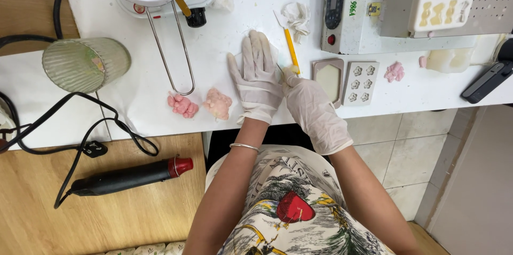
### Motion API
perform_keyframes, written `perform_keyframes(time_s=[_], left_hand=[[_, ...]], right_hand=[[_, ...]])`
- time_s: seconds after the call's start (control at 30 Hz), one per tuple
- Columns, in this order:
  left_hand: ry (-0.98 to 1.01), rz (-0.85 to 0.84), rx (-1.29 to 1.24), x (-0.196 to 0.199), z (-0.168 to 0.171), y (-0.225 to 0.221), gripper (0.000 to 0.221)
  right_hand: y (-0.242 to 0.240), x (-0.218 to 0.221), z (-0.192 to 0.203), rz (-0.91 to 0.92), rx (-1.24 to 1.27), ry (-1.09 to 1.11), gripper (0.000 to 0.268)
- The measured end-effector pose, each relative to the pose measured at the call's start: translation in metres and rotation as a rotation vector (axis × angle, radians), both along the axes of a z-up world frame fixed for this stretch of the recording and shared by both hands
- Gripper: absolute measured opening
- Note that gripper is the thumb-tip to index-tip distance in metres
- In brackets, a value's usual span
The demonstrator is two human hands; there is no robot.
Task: Use a heat gun to melt wax residue and a scraper to remove it from a white plastic tool.
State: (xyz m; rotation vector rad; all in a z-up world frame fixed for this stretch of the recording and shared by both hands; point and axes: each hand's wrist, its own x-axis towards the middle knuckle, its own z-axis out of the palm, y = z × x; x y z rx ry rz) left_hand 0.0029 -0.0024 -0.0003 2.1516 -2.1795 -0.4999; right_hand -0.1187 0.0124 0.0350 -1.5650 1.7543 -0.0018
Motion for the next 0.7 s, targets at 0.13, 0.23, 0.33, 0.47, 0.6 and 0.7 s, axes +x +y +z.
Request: perform_keyframes(time_s=[0.13, 0.23, 0.33, 0.47, 0.6, 0.7], left_hand=[[0.025, -0.004, 0.010, 0.001, -0.001, 0.000, 0.080], [-0.024, 0.006, -0.037, -0.002, -0.010, 0.003, 0.080], [-0.085, -0.001, -0.106, -0.002, -0.010, 0.007, 0.081], [0.058, -0.009, 0.035, 0.006, 0.021, -0.005, 0.088], [0.158, -0.076, 0.318, 0.019, 0.061, -0.023, 0.104], [0.062, -0.096, 0.029, 0.015, 0.005, 0.002, 0.095]], right_hand=[[-0.013, 0.006, 0.002, 0.289, -0.140, 0.109, 0.022], [-0.029, 0.019, 0.018, 0.139, 0.061, 0.187, 0.018], [-0.024, 0.010, 0.005, 0.160, 0.024, 0.189, 0.015], [-0.018, -0.004, 0.018, 0.099, 0.041, 0.047, 0.024], [-0.004, -0.006, 0.062, -0.367, 0.295, -0.158, 0.042], [0.012, -0.010, 0.056, -0.537, 0.238, -0.245, 0.037]])
